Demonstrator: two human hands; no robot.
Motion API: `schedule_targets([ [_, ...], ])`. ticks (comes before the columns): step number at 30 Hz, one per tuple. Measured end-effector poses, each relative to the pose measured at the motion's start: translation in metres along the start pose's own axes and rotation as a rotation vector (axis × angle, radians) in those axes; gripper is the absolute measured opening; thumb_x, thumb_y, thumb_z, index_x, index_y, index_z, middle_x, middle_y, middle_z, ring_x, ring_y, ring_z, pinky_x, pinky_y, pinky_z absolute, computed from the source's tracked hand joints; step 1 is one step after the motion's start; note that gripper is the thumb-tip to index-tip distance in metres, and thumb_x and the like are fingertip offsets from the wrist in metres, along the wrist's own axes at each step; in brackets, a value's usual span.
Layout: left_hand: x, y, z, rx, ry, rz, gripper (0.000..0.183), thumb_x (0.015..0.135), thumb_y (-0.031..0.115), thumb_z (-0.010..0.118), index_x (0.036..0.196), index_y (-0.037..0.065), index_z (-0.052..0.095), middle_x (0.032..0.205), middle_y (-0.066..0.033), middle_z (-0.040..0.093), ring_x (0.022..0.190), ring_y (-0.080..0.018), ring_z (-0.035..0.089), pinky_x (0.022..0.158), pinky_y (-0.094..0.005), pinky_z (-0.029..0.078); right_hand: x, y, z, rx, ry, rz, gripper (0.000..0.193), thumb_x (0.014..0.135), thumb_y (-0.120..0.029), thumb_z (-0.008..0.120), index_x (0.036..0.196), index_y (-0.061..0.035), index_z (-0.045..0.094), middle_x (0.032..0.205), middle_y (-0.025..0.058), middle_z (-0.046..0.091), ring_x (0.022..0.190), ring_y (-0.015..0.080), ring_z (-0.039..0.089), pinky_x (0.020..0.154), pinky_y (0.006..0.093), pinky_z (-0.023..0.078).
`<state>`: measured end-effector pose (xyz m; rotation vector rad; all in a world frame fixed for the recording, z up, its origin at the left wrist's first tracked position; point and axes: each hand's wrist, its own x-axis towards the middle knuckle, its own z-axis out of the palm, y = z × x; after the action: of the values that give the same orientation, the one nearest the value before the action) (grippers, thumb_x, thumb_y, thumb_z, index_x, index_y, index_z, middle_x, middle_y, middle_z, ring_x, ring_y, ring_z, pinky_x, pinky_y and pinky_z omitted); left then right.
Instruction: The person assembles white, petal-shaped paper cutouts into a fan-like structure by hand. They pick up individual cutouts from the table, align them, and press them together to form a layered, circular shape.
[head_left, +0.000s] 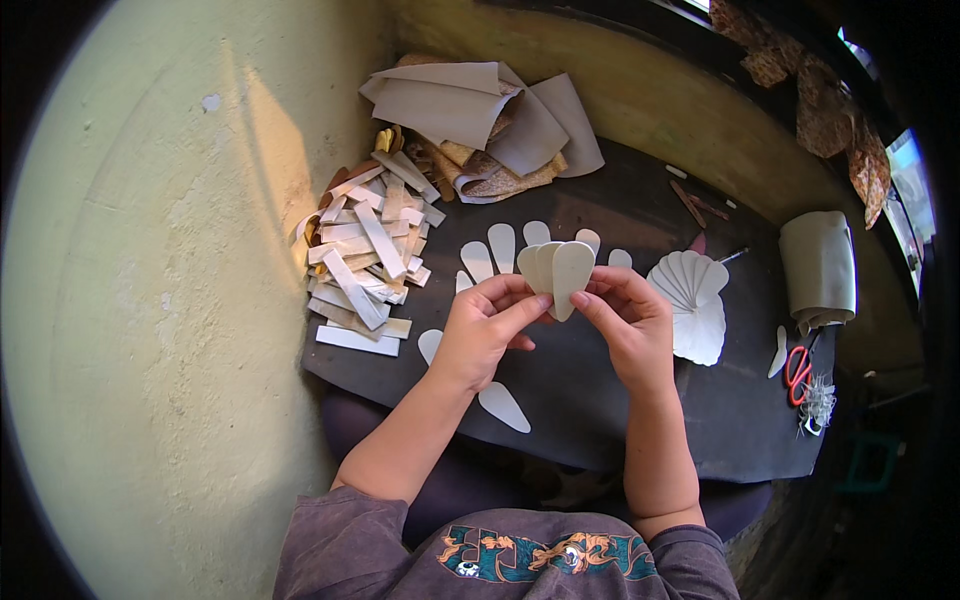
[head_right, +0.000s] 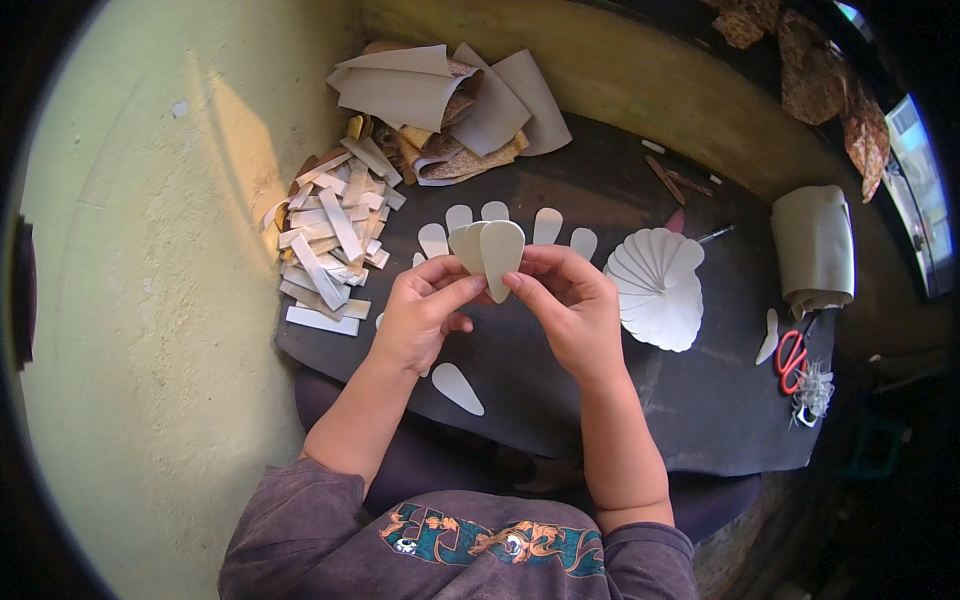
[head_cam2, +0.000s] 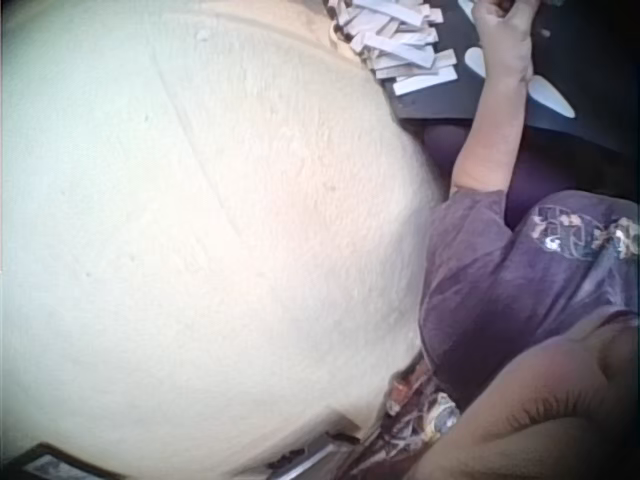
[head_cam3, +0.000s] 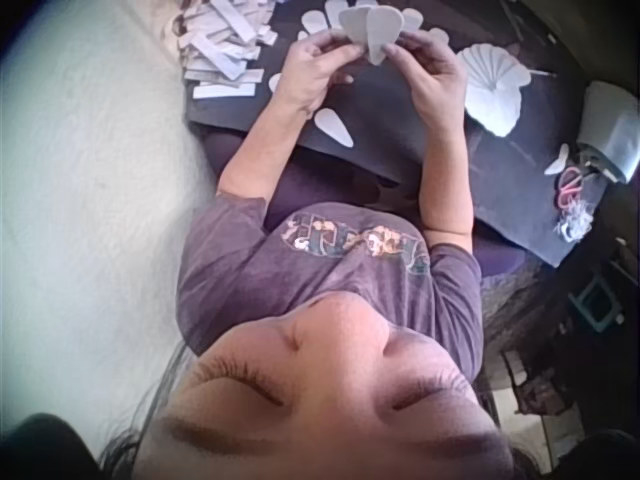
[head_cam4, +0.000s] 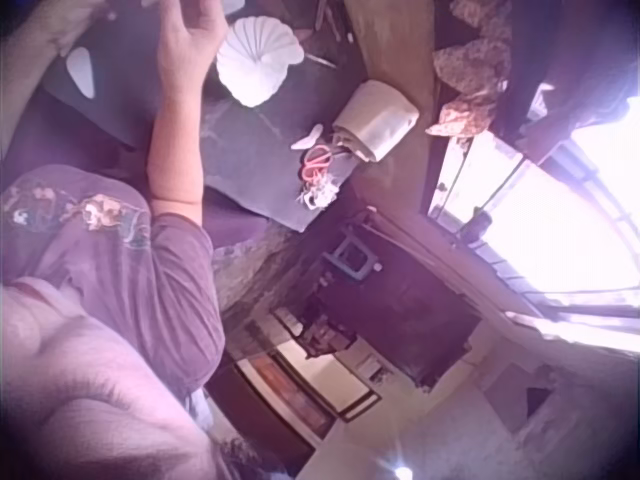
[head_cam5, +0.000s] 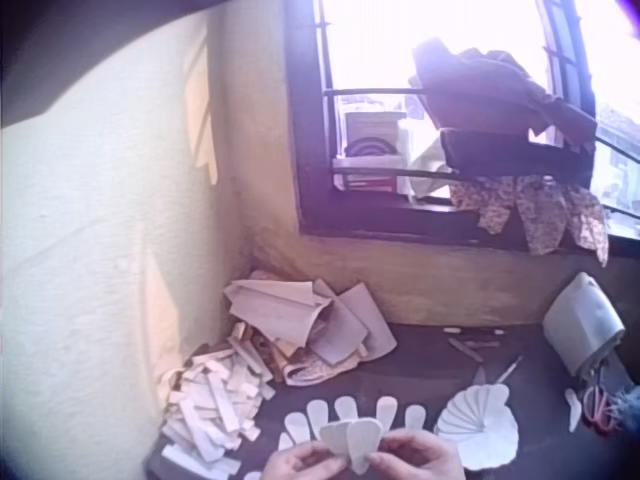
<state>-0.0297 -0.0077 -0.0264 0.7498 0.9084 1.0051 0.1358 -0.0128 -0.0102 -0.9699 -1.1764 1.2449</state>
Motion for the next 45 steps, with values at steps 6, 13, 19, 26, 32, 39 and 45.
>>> schedule_targets([
  [6, -0.0015, 0.0007, 0.0022, 0.012, 0.002, 0.014, 0.019, 0.081, 0.013, 0.063, 0.097, 0.003, 0.061, 0.087, -0.0056, 0.065, 0.078, -0.0119, 0.063, 0.051, -0.0170, 0.044, 0.0006, 0.0002, -0.0004, -0.046, 0.013, -0.010, 0.020, 0.079, 0.000, 0.063, 0.098, 0.0054, 0.058, 0.090, 0.0067, 0.062, 0.083, 0.0120, 0.059, 0.075, 0.0234, 0.047],
  [13, -0.0011, -0.0010, 0.0014, 0.015, 0.005, 0.040, 0.020, 0.081, 0.013, 0.063, 0.097, 0.003, 0.061, 0.089, -0.0062, 0.065, 0.079, -0.0117, 0.063, 0.052, -0.0165, 0.044, 0.0004, -0.0006, 0.0001, -0.019, 0.029, 0.012, 0.020, 0.080, -0.001, 0.063, 0.098, 0.0048, 0.058, 0.090, 0.0066, 0.063, 0.083, 0.0116, 0.059, 0.075, 0.0235, 0.047],
  [19, 0.0000, -0.0028, 0.0016, 0.017, 0.013, 0.049, 0.020, 0.081, 0.013, 0.063, 0.098, 0.002, 0.060, 0.089, -0.0065, 0.065, 0.080, -0.0115, 0.063, 0.052, -0.0166, 0.044, 0.0004, 0.0008, -0.0001, -0.037, 0.020, -0.008, 0.020, 0.080, -0.002, 0.064, 0.097, 0.0045, 0.058, 0.090, 0.0067, 0.063, 0.083, 0.0114, 0.059, 0.075, 0.0234, 0.047],
  [26, -0.0014, -0.0022, 0.0034, 0.008, 0.016, 0.038, 0.021, 0.081, 0.013, 0.063, 0.098, 0.002, 0.060, 0.089, -0.0064, 0.065, 0.079, -0.0117, 0.063, 0.052, -0.0167, 0.044, 0.0003, 0.0018, 0.0016, -0.050, 0.038, -0.013, 0.019, 0.080, -0.002, 0.064, 0.097, 0.0040, 0.058, 0.089, 0.0062, 0.063, 0.083, 0.0111, 0.059, 0.074, 0.0230, 0.047],
  [32, -0.0011, -0.0020, 0.0040, 0.004, 0.008, 0.044, 0.021, 0.081, 0.013, 0.063, 0.098, 0.002, 0.060, 0.090, -0.0066, 0.065, 0.079, -0.0117, 0.063, 0.052, -0.0166, 0.044, 0.0008, 0.0013, -0.0002, -0.066, 0.044, 0.003, 0.018, 0.080, -0.001, 0.063, 0.096, 0.0040, 0.059, 0.088, 0.0060, 0.063, 0.082, 0.0109, 0.059, 0.074, 0.0227, 0.047],
  [39, -0.0009, -0.0032, 0.0033, -0.001, 0.005, 0.042, 0.021, 0.080, 0.013, 0.064, 0.098, 0.001, 0.060, 0.089, -0.0065, 0.065, 0.078, -0.0115, 0.063, 0.051, -0.0164, 0.044, 0.0007, 0.0022, 0.0003, -0.075, 0.036, -0.015, 0.017, 0.080, -0.001, 0.063, 0.096, 0.0040, 0.059, 0.088, 0.0059, 0.063, 0.082, 0.0106, 0.059, 0.074, 0.0226, 0.047],
  [45, -0.0016, -0.0022, 0.0042, 0.005, -0.019, 0.051, 0.023, 0.077, 0.011, 0.066, 0.098, 0.003, 0.059, 0.088, -0.0046, 0.064, 0.078, -0.0092, 0.061, 0.057, -0.0178, 0.044, 0.0011, 0.0021, 0.0010, -0.092, 0.041, -0.013, 0.017, 0.080, -0.001, 0.062, 0.096, 0.0033, 0.057, 0.088, 0.0051, 0.062, 0.081, 0.0102, 0.059, 0.073, 0.0222, 0.047],
])
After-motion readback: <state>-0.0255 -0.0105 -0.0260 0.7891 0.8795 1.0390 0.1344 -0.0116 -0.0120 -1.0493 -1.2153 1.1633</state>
